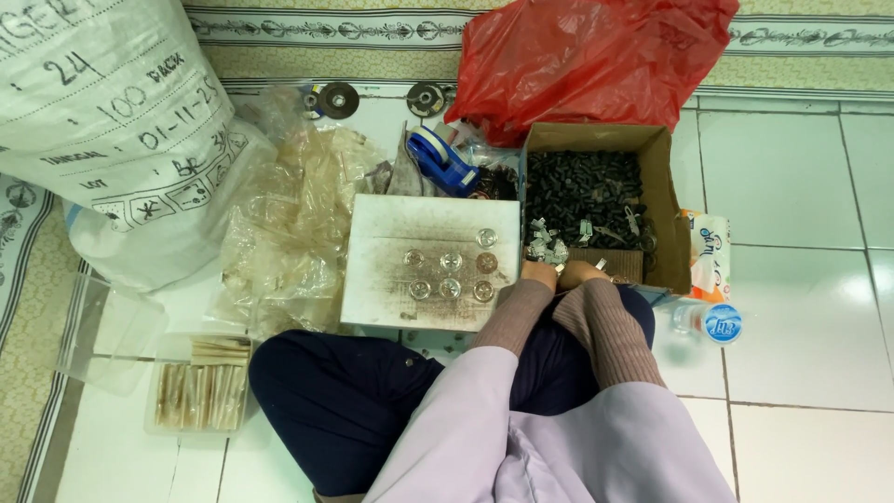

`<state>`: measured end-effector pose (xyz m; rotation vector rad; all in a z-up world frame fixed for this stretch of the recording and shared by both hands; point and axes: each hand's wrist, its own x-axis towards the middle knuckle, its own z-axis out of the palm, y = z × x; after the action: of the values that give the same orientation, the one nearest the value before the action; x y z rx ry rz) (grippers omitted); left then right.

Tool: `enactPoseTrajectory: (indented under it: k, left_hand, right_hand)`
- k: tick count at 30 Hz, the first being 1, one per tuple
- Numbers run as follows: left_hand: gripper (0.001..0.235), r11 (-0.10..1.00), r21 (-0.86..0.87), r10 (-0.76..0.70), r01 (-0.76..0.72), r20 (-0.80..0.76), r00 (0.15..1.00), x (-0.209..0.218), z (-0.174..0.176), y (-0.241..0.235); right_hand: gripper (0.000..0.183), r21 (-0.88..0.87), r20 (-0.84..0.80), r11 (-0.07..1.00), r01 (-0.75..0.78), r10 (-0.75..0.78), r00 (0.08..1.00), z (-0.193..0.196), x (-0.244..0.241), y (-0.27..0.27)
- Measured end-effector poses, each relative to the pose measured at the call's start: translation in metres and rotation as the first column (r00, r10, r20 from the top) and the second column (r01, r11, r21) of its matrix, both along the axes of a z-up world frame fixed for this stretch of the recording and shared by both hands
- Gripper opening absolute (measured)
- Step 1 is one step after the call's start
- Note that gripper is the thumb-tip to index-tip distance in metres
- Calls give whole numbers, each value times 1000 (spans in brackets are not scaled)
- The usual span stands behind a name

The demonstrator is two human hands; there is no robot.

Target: The person sits on the floor and assembles small metal hardware components. They pick up circular metal pieces and attach them to other parts, placing the finished assemblies onto a white board. The person handles the items one at a time, organizing them in rows.

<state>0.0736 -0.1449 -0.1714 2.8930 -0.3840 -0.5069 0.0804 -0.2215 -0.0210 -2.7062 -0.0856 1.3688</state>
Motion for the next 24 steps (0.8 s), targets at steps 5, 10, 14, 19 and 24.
enactPoseTrajectory:
  k: [5,10,14,19,24]
  left_hand:
    - [20,1000,16,-3,3,17,1000,0,-5,1]
    - [15,983,-162,93,-85,42,995,-2,24,10]
    - [17,834,-467,307,-294,-51,950,-7,87,24]
    - [26,535,-704,439,-467,-240,866,1,99,37]
    - [27,324,-758,447,-566,-405,798,7,90,40]
  right_hand:
    - [56,43,3,999,-26,26,1000,-3,5,-3]
    - [58,175,138,978,110,-135,981,-86,31,-34]
    - [53,491,221,804,337,-489,844,-59,27,-35]
    - [34,765,179,512,391,-751,635,-44,16,-36]
    - [36,799,16,366,477,-807,591,-69,23,-51]
